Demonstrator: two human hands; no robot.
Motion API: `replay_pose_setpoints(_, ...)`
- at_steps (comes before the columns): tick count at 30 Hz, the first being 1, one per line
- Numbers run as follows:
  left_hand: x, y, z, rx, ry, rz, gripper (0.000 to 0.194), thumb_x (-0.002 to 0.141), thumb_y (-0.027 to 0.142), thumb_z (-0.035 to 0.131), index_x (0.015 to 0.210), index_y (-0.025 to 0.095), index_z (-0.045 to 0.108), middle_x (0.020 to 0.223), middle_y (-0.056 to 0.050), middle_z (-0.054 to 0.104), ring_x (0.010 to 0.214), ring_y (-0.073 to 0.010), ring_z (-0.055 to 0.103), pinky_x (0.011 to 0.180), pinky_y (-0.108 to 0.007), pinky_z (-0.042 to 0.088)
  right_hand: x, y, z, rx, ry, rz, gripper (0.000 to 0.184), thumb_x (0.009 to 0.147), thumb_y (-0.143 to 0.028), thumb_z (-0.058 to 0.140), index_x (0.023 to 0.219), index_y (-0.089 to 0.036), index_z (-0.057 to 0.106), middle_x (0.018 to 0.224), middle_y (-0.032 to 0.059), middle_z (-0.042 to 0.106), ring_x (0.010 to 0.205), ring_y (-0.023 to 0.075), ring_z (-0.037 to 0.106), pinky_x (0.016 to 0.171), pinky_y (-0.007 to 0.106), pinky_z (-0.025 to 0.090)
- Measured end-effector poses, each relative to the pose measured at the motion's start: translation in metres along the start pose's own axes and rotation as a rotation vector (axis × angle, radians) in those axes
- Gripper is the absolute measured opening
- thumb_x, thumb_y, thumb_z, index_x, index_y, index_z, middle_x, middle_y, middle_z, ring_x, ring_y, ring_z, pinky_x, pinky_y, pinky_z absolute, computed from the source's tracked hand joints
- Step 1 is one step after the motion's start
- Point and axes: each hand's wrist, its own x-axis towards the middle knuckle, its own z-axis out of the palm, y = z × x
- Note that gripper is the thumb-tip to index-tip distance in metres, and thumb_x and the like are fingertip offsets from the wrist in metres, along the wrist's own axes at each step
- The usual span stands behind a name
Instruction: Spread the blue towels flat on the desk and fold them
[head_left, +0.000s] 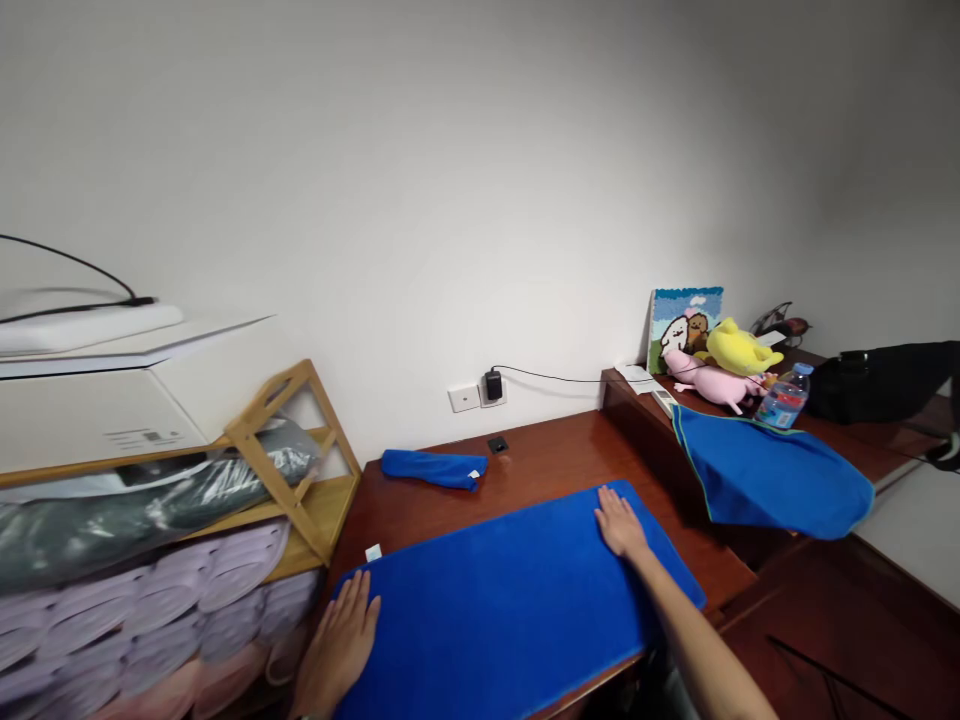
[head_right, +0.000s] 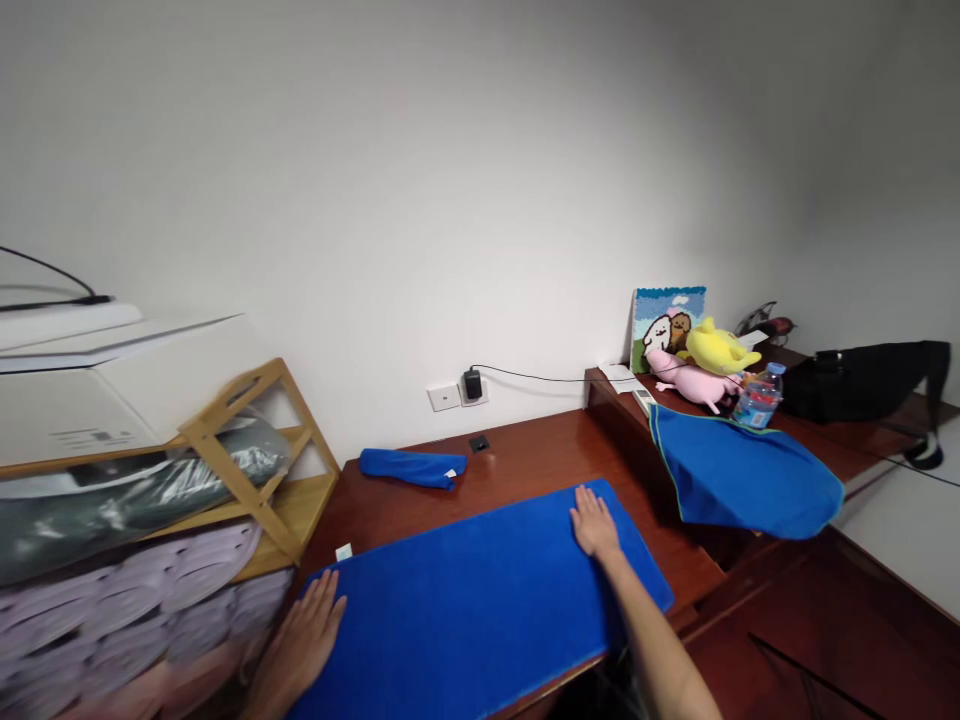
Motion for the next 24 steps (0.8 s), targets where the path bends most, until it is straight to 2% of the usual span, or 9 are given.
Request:
replay_pose_setpoints(4, -0.003, -0.002, 0.001, -0.023, -0.001, 0.000, 0.076, 0.098, 0.045, 0.024, 0.158, 0.004, 0.047, 0.164, -0.019, 0.052, 0.156, -0.0325, 0.044, 0.129, -0.054, 0.033, 0.006, 0.070, -0.005, -0.037, 0.010, 0.109, 0.070, 0.111, -0.043, 0.016, 0.172, -0.010, 0.022, 0.178, 0.0081, 0.019, 0.166, 0.0205, 0.015, 0.134, 0.041, 0.011)
replay_pose_setpoints(8, 0.003, 0.000, -0.010, -0.034, -0.011, -0.018, 0.080, 0.097, 0.048, 0.023, 0.157, 0.000, 0.047, 0.163, -0.022, 0.052, 0.156, -0.0340, 0.044, 0.129, -0.055, 0.033, 0.007, 0.077, -0.012, -0.032, 0.003, 0.128, 0.069, 0.111, -0.042, 0.017, 0.171, -0.009, 0.023, 0.178, 0.0100, 0.019, 0.165, 0.0224, 0.017, 0.135, 0.042, 0.013)
replay_pose_setpoints(10, 0.006, 0.012, -0.020, -0.042, 0.012, 0.006, 0.079, 0.098, 0.048, 0.023, 0.154, 0.000, 0.050, 0.161, -0.022, 0.054, 0.154, -0.0336, 0.047, 0.129, -0.054, 0.034, -0.001, 0.059, -0.015, -0.022, 0.061, 0.126, 0.069, 0.111, -0.041, 0.020, 0.170, -0.006, 0.028, 0.176, 0.0132, 0.024, 0.165, 0.0255, 0.019, 0.135, 0.045, 0.014)
replay_pose_setpoints(12, 0.003, 0.044, -0.029, -0.049, 0.055, 0.049, 0.076, 0.100, 0.047, 0.022, 0.152, 0.002, 0.054, 0.159, -0.021, 0.057, 0.152, -0.0324, 0.050, 0.130, -0.053, 0.035, -0.018, 0.024, -0.012, 0.009, 0.174, 0.055, 0.067, 0.111, -0.039, 0.022, 0.168, -0.005, 0.034, 0.174, 0.0156, 0.029, 0.164, 0.0280, 0.021, 0.135, 0.049, 0.015)
replay_pose_setpoints(15, -0.021, 0.129, -0.032, -0.065, 0.099, 0.160, 0.068, 0.104, 0.043, 0.025, 0.155, 0.007, 0.054, 0.159, -0.019, 0.058, 0.151, -0.0300, 0.052, 0.131, -0.052, 0.034, -0.063, -0.055, 0.010, 0.124, 0.290, -0.162, 0.064, 0.113, -0.038, 0.020, 0.168, -0.009, 0.036, 0.173, 0.0139, 0.033, 0.163, 0.0279, 0.025, 0.135, 0.050, 0.018)
replay_pose_setpoints(17, -0.044, 0.194, -0.026, -0.100, 0.072, 0.315, 0.063, 0.106, 0.040, 0.029, 0.160, 0.015, 0.048, 0.165, -0.013, 0.052, 0.156, -0.0281, 0.045, 0.132, -0.051, 0.034, -0.096, -0.110, 0.031, 0.197, 0.275, -0.315, 0.063, 0.113, -0.041, 0.022, 0.170, -0.015, 0.033, 0.174, 0.0091, 0.032, 0.163, 0.0260, 0.027, 0.135, 0.048, 0.022)
replay_pose_setpoints(19, -0.064, 0.243, -0.018, -0.119, -0.013, 0.414, 0.061, 0.106, 0.033, 0.028, 0.161, 0.017, 0.046, 0.168, -0.012, 0.048, 0.157, -0.0267, 0.043, 0.130, -0.050, 0.037, -0.121, -0.151, 0.049, 0.234, 0.221, -0.425, 0.061, 0.113, -0.039, 0.023, 0.170, -0.018, 0.032, 0.174, 0.0063, 0.031, 0.163, 0.0250, 0.027, 0.134, 0.048, 0.024)
replay_pose_setpoints(21, -0.077, 0.264, -0.010, -0.125, -0.065, 0.423, 0.061, 0.105, 0.029, 0.026, 0.160, 0.016, 0.048, 0.167, -0.013, 0.048, 0.156, -0.0272, 0.045, 0.129, -0.050, 0.039, -0.133, -0.167, 0.057, 0.240, 0.164, -0.452, 0.060, 0.113, -0.038, 0.026, 0.169, -0.019, 0.034, 0.173, 0.0064, 0.033, 0.163, 0.0245, 0.028, 0.134, 0.047, 0.025)
replay_pose_setpoints(24, -0.083, 0.243, -0.005, -0.132, -0.050, 0.341, 0.062, 0.105, 0.033, 0.026, 0.160, 0.016, 0.049, 0.166, -0.013, 0.050, 0.155, -0.0285, 0.046, 0.128, -0.053, 0.039, -0.131, -0.140, 0.050, 0.194, 0.117, -0.383, 0.061, 0.112, -0.039, 0.031, 0.168, -0.017, 0.036, 0.172, 0.0079, 0.034, 0.162, 0.0248, 0.029, 0.134, 0.047, 0.024)
